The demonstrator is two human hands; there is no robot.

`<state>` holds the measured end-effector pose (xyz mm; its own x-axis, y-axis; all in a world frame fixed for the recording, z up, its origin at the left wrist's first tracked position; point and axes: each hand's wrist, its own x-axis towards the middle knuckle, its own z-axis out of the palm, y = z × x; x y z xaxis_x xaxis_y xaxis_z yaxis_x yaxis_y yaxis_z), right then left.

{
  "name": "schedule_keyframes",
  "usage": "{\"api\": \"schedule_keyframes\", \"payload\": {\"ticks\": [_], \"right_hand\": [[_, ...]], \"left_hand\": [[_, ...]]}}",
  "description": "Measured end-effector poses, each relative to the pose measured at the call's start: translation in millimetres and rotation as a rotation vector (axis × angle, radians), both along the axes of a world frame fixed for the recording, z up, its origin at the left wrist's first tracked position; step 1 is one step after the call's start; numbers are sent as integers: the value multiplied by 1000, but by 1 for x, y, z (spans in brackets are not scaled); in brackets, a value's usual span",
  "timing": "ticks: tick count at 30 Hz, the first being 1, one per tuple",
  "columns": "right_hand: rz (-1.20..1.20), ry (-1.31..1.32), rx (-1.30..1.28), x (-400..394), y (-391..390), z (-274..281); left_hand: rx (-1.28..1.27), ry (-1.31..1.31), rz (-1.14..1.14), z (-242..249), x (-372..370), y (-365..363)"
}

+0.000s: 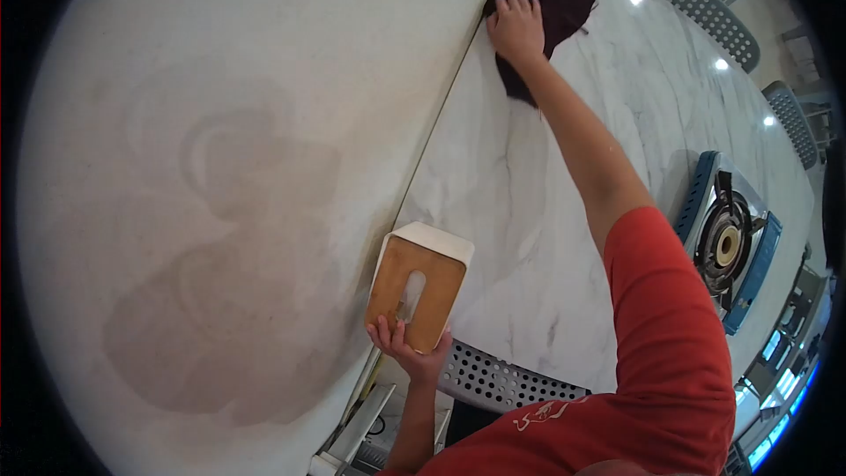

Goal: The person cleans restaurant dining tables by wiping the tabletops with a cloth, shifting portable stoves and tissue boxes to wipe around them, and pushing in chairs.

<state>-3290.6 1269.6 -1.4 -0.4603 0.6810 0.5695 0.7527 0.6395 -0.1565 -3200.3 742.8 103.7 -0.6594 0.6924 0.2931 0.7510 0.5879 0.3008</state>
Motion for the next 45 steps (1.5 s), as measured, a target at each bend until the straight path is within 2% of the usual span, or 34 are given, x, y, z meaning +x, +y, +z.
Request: {"api": "schedule_keyframes", "payload": {"ticks": [6,9,11,13,14,16,17,19,20,21,22,23,26,28,29,31,34,35,36,38,39,41,43,45], "right_hand": [[271,13,-227,29,-114,22],[555,-10,-303,55,-162,28],[689,-5,-295,68,-160,25],[823,-13,-332,83,-130,18],[834,-86,-359,97,-107,31],[711,29,-349,128,-44,17],[499,-9,-302,150,-7,15],[144,177,-186,204,71,-4],[-55,102,-218,237,104,-4],[-358,-66,-180,258,118,0],[-586,-72,-134,264,119,-2],[-660,-124,-185,262,119,-8],[-604,-140,-78,220,67,-4],[-382,-211,-68,190,-6,7],[-244,-121,-41,178,-54,8],[-18,-63,-164,173,-162,26],[322,-35,-478,217,-318,58],[437,-127,-554,241,-357,64],[560,-192,-598,271,-382,71],[653,-230,-648,337,-405,65],[593,-256,-729,373,-407,70],[314,-85,-753,449,-420,63],[-73,-118,-542,524,-432,48],[-808,-28,-315,547,-437,27]], "left_hand": [[40,29,-3,-2,0,5],[42,38,4,-4,3,7],[57,49,1,-3,2,9],[40,51,-7,-7,4,3],[36,46,-3,-8,2,2],[9,56,-31,-4,1,5],[-1,56,-35,-2,2,6],[-21,42,-27,3,5,9],[-27,27,-12,5,6,11],[-34,11,2,5,7,12],[-29,-5,5,4,6,14],[-21,17,0,3,6,16],[-3,18,-9,0,0,30],[17,-20,-18,-1,-9,54],[17,6,-50,1,-12,68],[33,49,-106,3,-19,99],[79,84,-177,-1,-34,148],[81,95,-202,-3,-40,167],[79,105,-227,-3,-45,185],[69,83,-287,1,-55,225],[64,93,-328,2,-63,243],[49,145,-389,-3,-84,281],[25,188,-401,11,-89,301],[-357,-4,-384,43,-82,304]]}}
